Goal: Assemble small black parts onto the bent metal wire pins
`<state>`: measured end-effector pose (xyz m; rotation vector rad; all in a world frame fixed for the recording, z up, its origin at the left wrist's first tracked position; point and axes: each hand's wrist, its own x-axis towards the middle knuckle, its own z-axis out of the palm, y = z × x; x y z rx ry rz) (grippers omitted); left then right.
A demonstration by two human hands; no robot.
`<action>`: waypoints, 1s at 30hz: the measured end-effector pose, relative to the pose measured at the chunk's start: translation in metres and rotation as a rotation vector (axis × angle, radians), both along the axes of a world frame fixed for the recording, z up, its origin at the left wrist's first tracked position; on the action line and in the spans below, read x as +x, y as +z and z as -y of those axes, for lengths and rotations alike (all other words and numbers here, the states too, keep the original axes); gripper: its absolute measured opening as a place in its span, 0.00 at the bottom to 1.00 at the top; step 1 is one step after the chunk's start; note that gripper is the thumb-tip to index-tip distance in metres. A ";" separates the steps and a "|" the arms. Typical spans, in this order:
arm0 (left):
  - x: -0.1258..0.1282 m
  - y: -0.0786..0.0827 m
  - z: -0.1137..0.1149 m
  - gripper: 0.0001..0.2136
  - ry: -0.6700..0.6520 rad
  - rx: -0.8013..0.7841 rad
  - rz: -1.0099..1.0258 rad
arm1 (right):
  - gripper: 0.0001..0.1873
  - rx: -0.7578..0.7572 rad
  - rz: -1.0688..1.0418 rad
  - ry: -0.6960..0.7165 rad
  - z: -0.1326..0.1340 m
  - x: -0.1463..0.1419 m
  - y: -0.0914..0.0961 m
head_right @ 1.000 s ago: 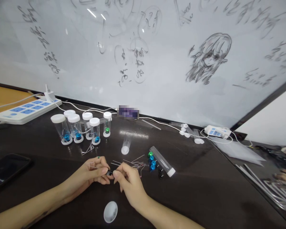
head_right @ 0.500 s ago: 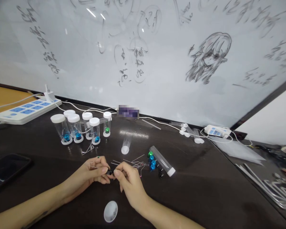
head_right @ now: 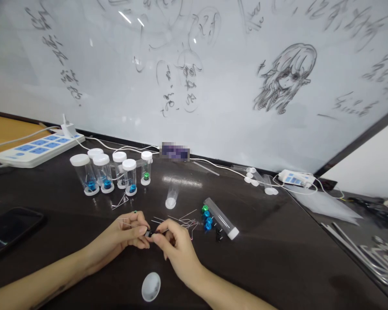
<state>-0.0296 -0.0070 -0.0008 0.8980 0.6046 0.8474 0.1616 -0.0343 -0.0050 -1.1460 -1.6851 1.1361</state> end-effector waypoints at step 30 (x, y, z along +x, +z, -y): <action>-0.001 0.000 -0.002 0.08 0.020 -0.035 0.019 | 0.11 -0.013 -0.120 -0.034 0.003 0.000 0.002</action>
